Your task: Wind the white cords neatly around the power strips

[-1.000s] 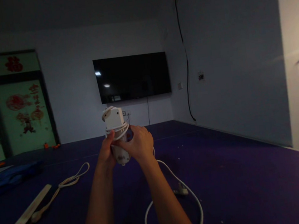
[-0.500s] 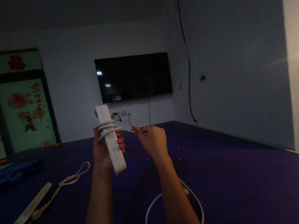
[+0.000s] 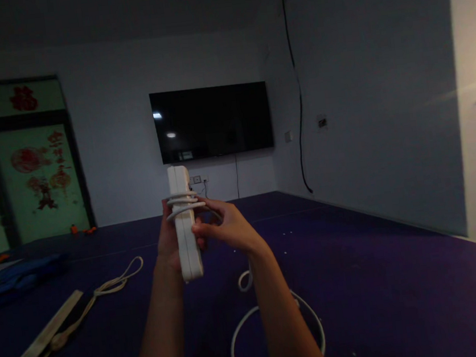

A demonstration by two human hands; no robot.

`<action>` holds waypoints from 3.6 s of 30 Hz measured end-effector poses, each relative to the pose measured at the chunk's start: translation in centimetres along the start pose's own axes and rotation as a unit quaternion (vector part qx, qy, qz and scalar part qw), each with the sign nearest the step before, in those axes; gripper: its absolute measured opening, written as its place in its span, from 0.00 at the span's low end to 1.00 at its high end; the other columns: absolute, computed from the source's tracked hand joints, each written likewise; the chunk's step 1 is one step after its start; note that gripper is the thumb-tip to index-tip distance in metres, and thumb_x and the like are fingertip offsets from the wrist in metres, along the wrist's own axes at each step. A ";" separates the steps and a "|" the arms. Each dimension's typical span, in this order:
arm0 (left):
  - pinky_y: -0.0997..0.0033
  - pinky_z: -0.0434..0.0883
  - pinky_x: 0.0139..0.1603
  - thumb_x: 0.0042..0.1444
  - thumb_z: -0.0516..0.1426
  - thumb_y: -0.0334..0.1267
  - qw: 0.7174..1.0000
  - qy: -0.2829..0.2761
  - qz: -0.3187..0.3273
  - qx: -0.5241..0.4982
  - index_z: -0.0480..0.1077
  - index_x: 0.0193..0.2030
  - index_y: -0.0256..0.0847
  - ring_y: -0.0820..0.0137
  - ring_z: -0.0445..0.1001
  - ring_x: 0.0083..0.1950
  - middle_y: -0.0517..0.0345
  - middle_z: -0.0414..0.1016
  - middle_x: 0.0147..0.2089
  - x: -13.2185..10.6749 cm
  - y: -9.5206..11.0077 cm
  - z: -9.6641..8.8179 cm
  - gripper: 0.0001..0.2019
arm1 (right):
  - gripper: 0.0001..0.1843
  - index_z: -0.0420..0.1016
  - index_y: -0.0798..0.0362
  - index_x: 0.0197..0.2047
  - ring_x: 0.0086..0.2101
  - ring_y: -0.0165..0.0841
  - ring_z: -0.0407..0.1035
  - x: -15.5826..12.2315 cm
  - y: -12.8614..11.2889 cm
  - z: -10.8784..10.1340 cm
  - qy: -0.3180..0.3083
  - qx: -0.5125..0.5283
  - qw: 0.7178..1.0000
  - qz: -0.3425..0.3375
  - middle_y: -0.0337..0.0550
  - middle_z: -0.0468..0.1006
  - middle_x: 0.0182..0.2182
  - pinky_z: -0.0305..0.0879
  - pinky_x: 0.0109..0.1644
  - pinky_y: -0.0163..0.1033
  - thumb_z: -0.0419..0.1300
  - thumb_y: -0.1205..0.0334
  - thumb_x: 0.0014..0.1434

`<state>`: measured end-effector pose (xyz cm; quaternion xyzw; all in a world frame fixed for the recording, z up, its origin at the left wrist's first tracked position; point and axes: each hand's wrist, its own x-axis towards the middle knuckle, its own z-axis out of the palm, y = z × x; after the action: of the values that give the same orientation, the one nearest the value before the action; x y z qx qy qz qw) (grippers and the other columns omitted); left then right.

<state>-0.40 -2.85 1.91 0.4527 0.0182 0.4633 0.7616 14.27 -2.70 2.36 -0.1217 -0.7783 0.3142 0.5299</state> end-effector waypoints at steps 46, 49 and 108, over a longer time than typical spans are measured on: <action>0.69 0.68 0.21 0.51 0.49 0.62 0.987 -0.003 0.040 0.157 0.72 0.39 0.34 0.64 0.74 0.23 0.47 0.76 0.29 0.2 -1.3 0.0 0.30 | 0.20 0.75 0.54 0.49 0.45 0.35 0.72 0.5 4.4 -2.4 0.219 -0.216 0.952 0.013 0.48 0.78 0.45 0.65 0.52 0.43 0.47 0.64 0.59; 0.67 0.71 0.23 0.51 0.50 0.61 0.988 0.026 0.042 0.144 0.72 0.39 0.33 0.62 0.76 0.25 0.47 0.77 0.30 0.4 -1.3 -0.2 0.29 | 0.23 0.71 0.53 0.53 0.44 0.35 0.72 0.4 3.0 -1.8 0.183 -0.149 0.972 -0.001 0.47 0.77 0.46 0.67 0.49 0.43 0.50 0.52 0.60; 0.69 0.67 0.19 0.44 0.47 0.70 0.978 0.029 -0.014 0.204 0.71 0.45 0.33 0.66 0.71 0.19 0.52 0.71 0.21 0.4 -0.6 -1.9 0.40 | 0.17 0.78 0.57 0.33 0.24 0.29 0.68 0.3 1.6 -0.4 0.070 -0.099 0.990 0.078 0.42 0.77 0.26 0.64 0.28 0.34 0.66 0.51 0.45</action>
<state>-0.58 -1.37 0.59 0.5849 0.1404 0.4519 0.6588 14.30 -1.19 1.69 -0.2552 -0.7549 0.2665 0.5422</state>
